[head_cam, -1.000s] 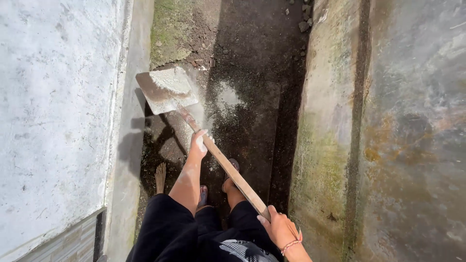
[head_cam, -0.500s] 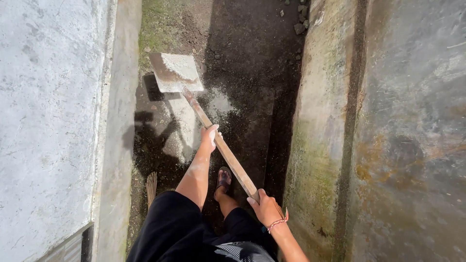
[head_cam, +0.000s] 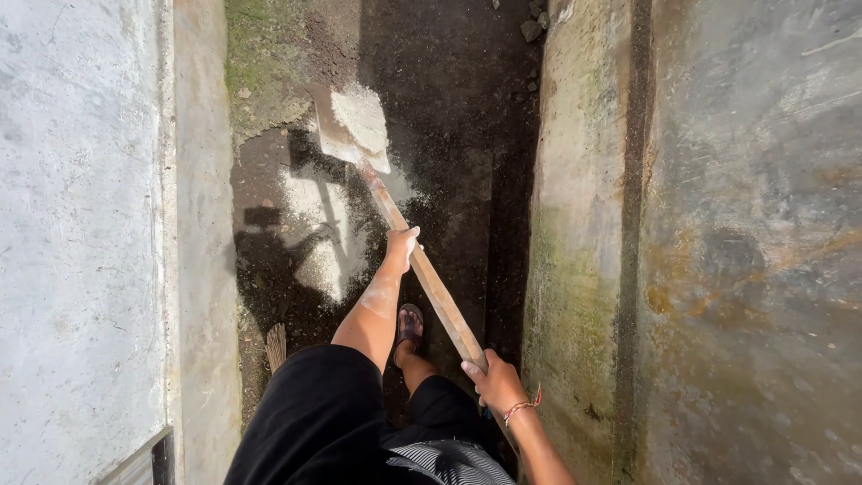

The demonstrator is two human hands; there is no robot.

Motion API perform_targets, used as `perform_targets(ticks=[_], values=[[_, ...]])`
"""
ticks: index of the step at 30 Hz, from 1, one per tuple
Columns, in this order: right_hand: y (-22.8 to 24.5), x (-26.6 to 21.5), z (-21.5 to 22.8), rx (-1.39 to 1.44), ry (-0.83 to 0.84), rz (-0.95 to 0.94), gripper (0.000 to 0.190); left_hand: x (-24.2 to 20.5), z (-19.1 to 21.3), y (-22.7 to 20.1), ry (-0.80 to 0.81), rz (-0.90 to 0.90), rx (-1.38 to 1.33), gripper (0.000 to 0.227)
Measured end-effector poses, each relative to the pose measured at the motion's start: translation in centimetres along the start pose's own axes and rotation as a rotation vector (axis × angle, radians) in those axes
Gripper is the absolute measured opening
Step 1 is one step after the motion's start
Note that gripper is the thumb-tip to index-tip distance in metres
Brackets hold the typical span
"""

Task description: Opening a bag of cement and using a shovel to distribute the powder into a trench.

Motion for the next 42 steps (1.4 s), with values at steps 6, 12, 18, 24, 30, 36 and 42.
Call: perform_targets(ticks=[6, 12, 18, 24, 30, 36, 42], values=[[-2.3, -3.3, 1.8, 0.088, 0.064, -0.207, 0.033, 0.1, -4.1, 4.5, 0.038, 0.015, 0.195, 0.07], [-6.1, -6.7, -1.1, 0.169, 0.068, -0.31, 0.032, -2.2, -4.4, 11.0, 0.014, 0.187, 0.634, 0.1], [-14.7, -7.7, -6.5, 0.191, 0.141, -0.377, 0.039, -0.1, -2.5, 22.8, 0.294, 0.159, 1.659, 0.121], [-22.4, -7.7, -13.9, 0.055, 0.281, -0.351, 0.058, -4.2, 9.5, 30.6, -0.264, 0.382, 0.632, 0.092], [-22.0, -11.5, -16.3, 0.07, 0.284, -0.307, 0.048, -6.9, 14.1, 33.8, -0.191, 0.348, 0.595, 0.099], [-9.7, -18.6, -15.8, 0.382, 0.193, -0.334, 0.032, -11.5, 14.9, 23.0, -0.06, -0.027, 0.488, 0.091], [-7.4, -16.8, -21.3, 0.474, 0.243, -0.321, 0.036, -10.8, 16.8, 18.4, -0.102, -0.105, 0.585, 0.065]])
Point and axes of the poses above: each hand's wrist, its own x-axis towards the middle knuckle, its own z-axis out of the back of the hand, y = z × x, the point moved 10 cm from there along x, towards the middle knuckle, and after that the axes turned 13 degrees about x, right-handed, at the moved point
